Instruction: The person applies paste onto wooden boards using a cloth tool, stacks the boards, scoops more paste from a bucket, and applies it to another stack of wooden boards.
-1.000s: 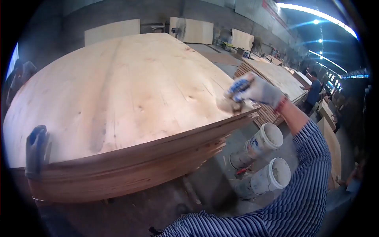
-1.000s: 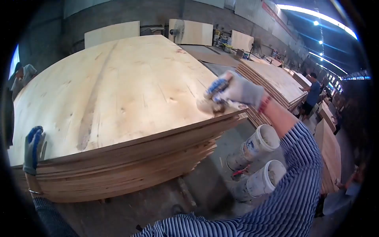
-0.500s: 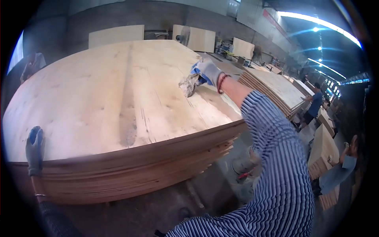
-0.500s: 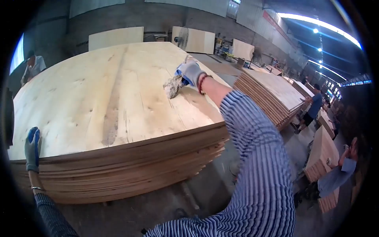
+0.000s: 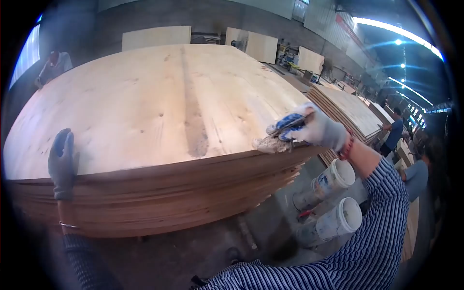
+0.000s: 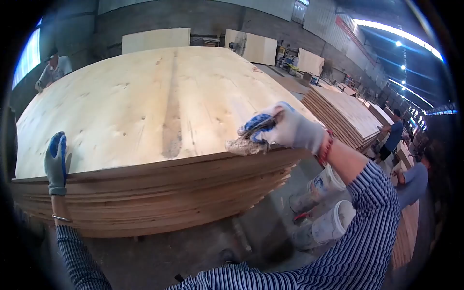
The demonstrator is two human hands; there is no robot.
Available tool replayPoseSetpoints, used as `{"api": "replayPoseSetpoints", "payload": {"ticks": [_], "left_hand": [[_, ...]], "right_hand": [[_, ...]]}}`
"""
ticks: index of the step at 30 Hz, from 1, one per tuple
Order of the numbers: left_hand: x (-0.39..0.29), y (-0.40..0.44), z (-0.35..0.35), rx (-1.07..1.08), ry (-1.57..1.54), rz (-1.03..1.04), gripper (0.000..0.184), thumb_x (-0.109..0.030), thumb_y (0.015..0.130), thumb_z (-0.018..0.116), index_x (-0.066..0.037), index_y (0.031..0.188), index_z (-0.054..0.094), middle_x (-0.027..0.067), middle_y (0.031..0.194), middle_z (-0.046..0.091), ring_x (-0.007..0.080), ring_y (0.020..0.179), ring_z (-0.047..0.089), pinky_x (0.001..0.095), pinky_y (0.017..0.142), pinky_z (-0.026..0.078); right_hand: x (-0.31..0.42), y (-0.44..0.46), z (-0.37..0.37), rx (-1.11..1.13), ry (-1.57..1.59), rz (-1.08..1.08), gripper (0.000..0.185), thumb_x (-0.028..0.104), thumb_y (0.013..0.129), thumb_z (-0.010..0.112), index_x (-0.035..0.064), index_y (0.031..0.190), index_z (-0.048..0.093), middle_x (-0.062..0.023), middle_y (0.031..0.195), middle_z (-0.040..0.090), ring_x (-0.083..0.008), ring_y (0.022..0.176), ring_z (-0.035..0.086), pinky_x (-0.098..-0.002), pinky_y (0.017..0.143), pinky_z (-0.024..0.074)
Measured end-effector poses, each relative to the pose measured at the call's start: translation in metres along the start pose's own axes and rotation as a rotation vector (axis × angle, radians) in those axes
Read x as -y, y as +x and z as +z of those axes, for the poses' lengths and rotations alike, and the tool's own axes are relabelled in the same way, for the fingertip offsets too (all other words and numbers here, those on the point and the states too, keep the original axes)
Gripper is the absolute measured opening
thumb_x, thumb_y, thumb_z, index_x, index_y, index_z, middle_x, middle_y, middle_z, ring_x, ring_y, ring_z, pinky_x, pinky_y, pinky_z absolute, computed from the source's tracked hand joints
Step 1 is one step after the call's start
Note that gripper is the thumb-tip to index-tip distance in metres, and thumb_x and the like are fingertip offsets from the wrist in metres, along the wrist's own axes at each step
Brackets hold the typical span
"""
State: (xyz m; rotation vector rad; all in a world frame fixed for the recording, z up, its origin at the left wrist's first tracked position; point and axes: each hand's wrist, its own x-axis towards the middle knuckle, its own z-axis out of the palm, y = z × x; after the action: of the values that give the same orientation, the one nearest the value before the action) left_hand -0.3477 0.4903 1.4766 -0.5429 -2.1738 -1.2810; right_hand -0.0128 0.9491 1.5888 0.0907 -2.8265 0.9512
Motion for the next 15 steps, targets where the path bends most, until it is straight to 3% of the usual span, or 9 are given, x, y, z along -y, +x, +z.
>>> {"api": "replayPoseSetpoints", "payload": {"ticks": [1, 3, 5, 7, 9, 10, 11, 15], "left_hand": [[-0.001, 0.0, 0.002, -0.037, -0.119, 0.011, 0.035, -0.025, 0.093, 0.059, -0.001, 0.119, 0.061, 0.0082, 0.115, 0.065, 0.0149, 0.104, 0.059, 0.0278, 0.091, 0.044], [-0.009, 0.001, 0.0, -0.012, -0.243, -0.035, 0.036, -0.025, 0.093, 0.059, -0.001, 0.12, 0.06, 0.0084, 0.116, 0.064, 0.015, 0.101, 0.059, 0.0283, 0.089, 0.045], [-0.024, -0.002, -0.003, 0.141, -0.544, -0.216, 0.037, -0.016, 0.095, 0.054, 0.002, 0.127, 0.053, 0.0089, 0.124, 0.06, 0.0162, 0.112, 0.057, 0.0283, 0.091, 0.048], [-0.029, -0.004, -0.016, 0.161, -0.512, -0.236, 0.035, -0.017, 0.094, 0.056, 0.002, 0.125, 0.056, 0.0084, 0.121, 0.061, 0.0145, 0.109, 0.058, 0.0278, 0.086, 0.048], [-0.004, 0.011, -0.036, 0.299, -0.084, 0.306, 0.034, -0.017, 0.093, 0.057, 0.001, 0.122, 0.058, 0.0075, 0.116, 0.063, 0.0128, 0.105, 0.058, 0.0276, 0.083, 0.047], [-0.004, 0.021, -0.047, 0.263, -0.082, 0.264, 0.032, -0.017, 0.093, 0.057, 0.002, 0.119, 0.06, 0.0071, 0.111, 0.064, 0.0118, 0.102, 0.057, 0.0283, 0.083, 0.047], [-0.002, 0.034, -0.061, 0.215, -0.217, -0.026, 0.034, -0.016, 0.094, 0.056, 0.002, 0.122, 0.057, 0.0079, 0.114, 0.062, 0.0126, 0.103, 0.057, 0.0278, 0.087, 0.046], [0.064, 0.042, -0.111, 0.157, -0.208, -0.17, 0.038, -0.018, 0.094, 0.057, 0.004, 0.125, 0.052, 0.0092, 0.12, 0.057, 0.0155, 0.104, 0.054, 0.0275, 0.091, 0.043]], "right_hand": [[0.005, 0.002, 0.003, -0.001, -0.001, -0.004, 0.022, -0.001, 0.078, 0.07, 0.0019, 0.1, 0.072, -0.0091, 0.098, 0.072, -0.0128, 0.086, 0.067, -0.0244, 0.079, 0.0522], [0.012, 0.008, 0.008, -0.252, 0.181, -0.139, 0.024, -0.003, 0.079, 0.068, 0.001, 0.103, 0.07, -0.0095, 0.102, 0.071, -0.0137, 0.089, 0.067, -0.0262, 0.084, 0.0522], [0.016, 0.038, 0.002, -0.362, 0.286, -0.208, 0.027, -0.002, 0.082, 0.067, 0.0005, 0.109, 0.068, -0.007, 0.101, 0.071, -0.013, 0.087, 0.067, -0.0269, 0.079, 0.054], [0.019, 0.076, -0.005, -0.473, 0.351, -0.281, 0.025, -0.001, 0.083, 0.066, 0.001, 0.108, 0.068, -0.0069, 0.099, 0.071, -0.0135, 0.085, 0.067, -0.0266, 0.076, 0.0545], [0.015, 0.126, -0.015, -0.531, 0.513, -0.251, 0.024, 0.0, 0.082, 0.065, -0.0004, 0.106, 0.068, -0.0082, 0.098, 0.07, -0.0145, 0.084, 0.067, -0.0267, 0.076, 0.0549], [0.0, 0.16, -0.024, -0.498, 0.632, -0.364, 0.023, -0.001, 0.081, 0.064, -0.0018, 0.104, 0.067, -0.0079, 0.095, 0.07, -0.0152, 0.083, 0.067, -0.028, 0.075, 0.0557], [0.004, 0.185, -0.027, -0.485, 0.601, -0.353, 0.021, 0.003, 0.082, 0.065, -0.0024, 0.103, 0.067, -0.0081, 0.094, 0.07, -0.0165, 0.083, 0.068, -0.0302, 0.075, 0.0563], [-0.019, 0.302, -0.032, -0.48, 0.858, -0.332, 0.014, 0.003, 0.084, 0.063, -0.0007, 0.097, 0.068, -0.0099, 0.091, 0.069, -0.0191, 0.08, 0.068, -0.0323, 0.072, 0.0573]]}}
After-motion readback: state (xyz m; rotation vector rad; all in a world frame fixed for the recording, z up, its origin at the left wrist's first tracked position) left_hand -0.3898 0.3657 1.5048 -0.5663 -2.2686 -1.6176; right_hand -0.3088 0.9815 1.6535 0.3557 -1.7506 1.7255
